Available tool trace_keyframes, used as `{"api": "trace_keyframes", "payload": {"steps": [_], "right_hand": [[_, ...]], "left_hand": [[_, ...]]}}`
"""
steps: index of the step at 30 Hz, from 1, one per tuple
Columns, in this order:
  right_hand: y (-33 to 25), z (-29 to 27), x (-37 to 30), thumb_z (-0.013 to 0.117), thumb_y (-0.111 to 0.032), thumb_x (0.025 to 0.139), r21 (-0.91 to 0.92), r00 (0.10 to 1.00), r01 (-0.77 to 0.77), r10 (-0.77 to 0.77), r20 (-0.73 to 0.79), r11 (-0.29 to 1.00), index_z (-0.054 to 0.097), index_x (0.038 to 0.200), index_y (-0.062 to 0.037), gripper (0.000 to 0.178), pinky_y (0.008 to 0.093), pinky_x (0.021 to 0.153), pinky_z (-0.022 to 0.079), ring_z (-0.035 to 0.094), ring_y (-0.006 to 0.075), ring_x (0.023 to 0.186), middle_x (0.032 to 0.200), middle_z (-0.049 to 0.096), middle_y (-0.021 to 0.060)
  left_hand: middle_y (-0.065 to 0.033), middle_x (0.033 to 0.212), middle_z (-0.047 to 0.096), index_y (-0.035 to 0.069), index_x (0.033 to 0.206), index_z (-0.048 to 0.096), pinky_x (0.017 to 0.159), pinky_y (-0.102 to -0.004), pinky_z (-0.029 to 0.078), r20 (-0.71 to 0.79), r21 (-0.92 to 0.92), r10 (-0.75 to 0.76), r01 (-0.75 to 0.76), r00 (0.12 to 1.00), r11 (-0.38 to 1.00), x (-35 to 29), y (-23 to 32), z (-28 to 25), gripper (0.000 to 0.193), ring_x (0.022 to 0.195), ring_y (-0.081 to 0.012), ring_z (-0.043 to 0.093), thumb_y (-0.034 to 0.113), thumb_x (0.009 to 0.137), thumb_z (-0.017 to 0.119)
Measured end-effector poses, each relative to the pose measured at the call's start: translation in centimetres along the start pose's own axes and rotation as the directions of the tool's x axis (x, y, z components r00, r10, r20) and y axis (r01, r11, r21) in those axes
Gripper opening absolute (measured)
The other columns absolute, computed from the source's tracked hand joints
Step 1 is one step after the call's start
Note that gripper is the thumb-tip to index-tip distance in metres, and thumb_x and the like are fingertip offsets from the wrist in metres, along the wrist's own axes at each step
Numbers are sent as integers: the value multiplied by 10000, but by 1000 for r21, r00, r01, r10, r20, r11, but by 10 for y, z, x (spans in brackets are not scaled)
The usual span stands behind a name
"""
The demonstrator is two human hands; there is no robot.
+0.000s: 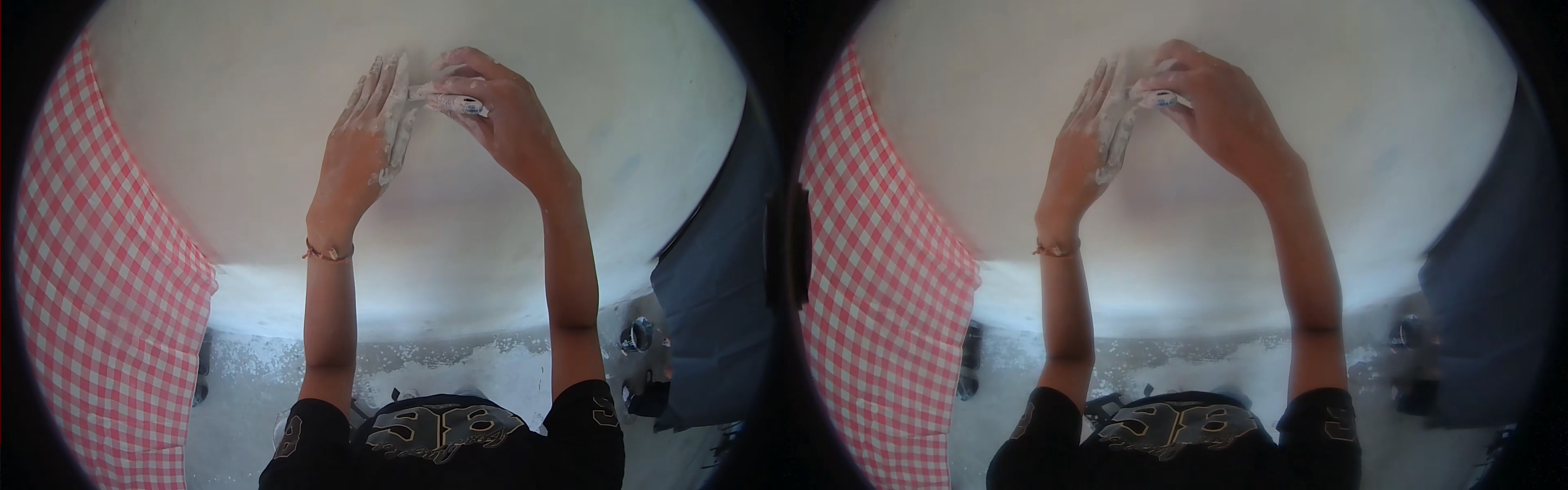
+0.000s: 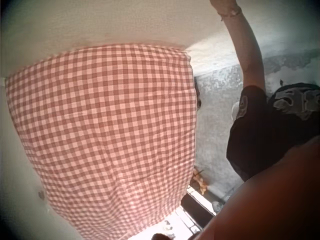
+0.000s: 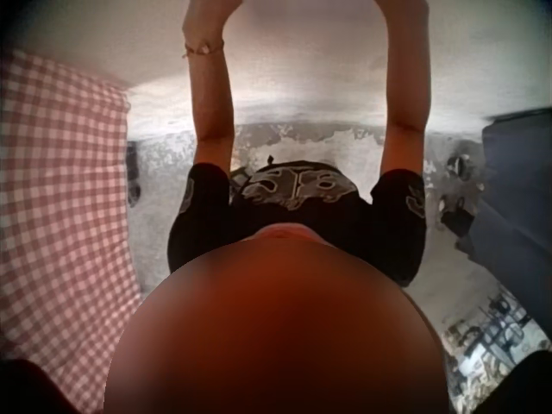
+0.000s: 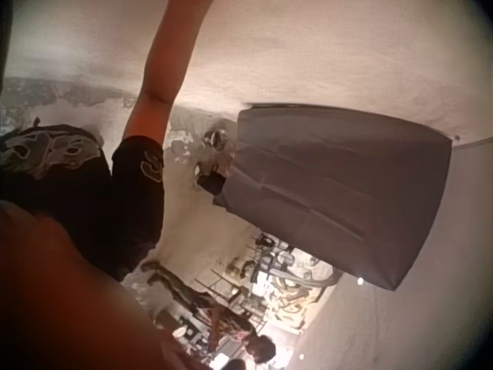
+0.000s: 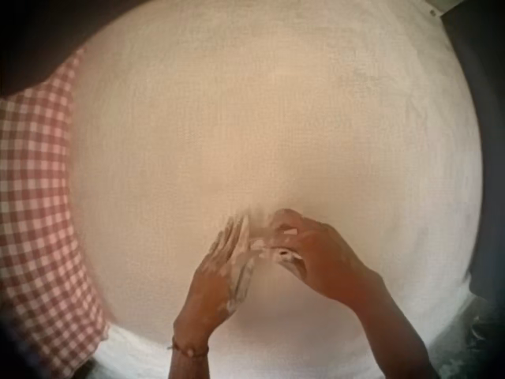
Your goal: Apply white coating to a wall with a brush and then smooth it with a putty knife.
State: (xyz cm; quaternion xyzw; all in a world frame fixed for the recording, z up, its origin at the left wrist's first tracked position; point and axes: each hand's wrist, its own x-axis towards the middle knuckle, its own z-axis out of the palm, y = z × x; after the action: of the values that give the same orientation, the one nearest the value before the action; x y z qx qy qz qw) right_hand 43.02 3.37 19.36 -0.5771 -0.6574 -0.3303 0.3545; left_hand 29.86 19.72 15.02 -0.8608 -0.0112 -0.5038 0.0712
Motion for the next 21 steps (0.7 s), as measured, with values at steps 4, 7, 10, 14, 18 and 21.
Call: {"api": "trace_keyframes", "payload": {"steps": [4, 7, 10, 14, 18, 21], "right_hand": [[8, 8, 17, 753, -31, 896, -116, 983, 111, -126, -133, 987, 770, 1140, -93, 253, 397, 940, 579, 699, 273, 1077, 1173, 733, 54], [9, 4, 29, 758, -31, 871, -219, 977, 152, -180, -115, 964, 755, 1187, -104, 324, 374, 924, 595, 696, 256, 1118, 1243, 726, 38], [22, 4, 41, 749, -39, 860, -287, 942, 230, -287, -174, 930, 752, 1207, -116, 355, 359, 910, 605, 692, 244, 1148, 1252, 723, 34], [17, 12, 47, 727, -25, 857, -449, 918, 274, -371, -140, 850, 757, 1201, -102, 354, 344, 924, 617, 699, 232, 1170, 1292, 726, 3], [21, 20, 34, 705, -91, 887, -519, 948, 237, -313, -62, 821, 755, 1203, -112, 321, 335, 908, 615, 690, 221, 1187, 1309, 715, -4], [9, 22, 22, 719, -81, 896, -516, 957, 258, -291, 19, 817, 744, 1216, -58, 322, 326, 949, 605, 664, 221, 1246, 1302, 709, 55]], "left_hand": [[-103, 1673, 368, 53, 1584, 405, 1239, -458, 351, -124, 151, 36, -17, 992, 988, 9, -23, 4, 532, 1535, -364, 338, 119, 1062, 484], [-106, 1671, 372, 44, 1582, 405, 1246, -480, 336, -242, 182, 80, -35, 967, 983, 29, -44, 3, 541, 1533, -386, 334, 120, 1054, 492], [-125, 1662, 379, 53, 1571, 432, 1239, -496, 340, -346, 170, 144, -89, 927, 981, 49, -55, 9, 528, 1526, -396, 344, 161, 1059, 502], [-201, 1652, 369, 45, 1596, 397, 1269, -468, 293, -340, 258, 140, -50, 930, 965, 56, -84, 25, 552, 1522, -384, 354, 212, 1073, 455], [-197, 1655, 362, 77, 1575, 457, 1226, -518, 333, -366, 280, 122, -16, 922, 960, 50, -89, 45, 515, 1521, -405, 346, 206, 1076, 468], [-211, 1658, 355, 96, 1594, 436, 1250, -503, 292, -372, 286, 79, 33, 925, 958, 41, -92, 57, 536, 1530, -389, 338, 229, 1075, 457]]}}
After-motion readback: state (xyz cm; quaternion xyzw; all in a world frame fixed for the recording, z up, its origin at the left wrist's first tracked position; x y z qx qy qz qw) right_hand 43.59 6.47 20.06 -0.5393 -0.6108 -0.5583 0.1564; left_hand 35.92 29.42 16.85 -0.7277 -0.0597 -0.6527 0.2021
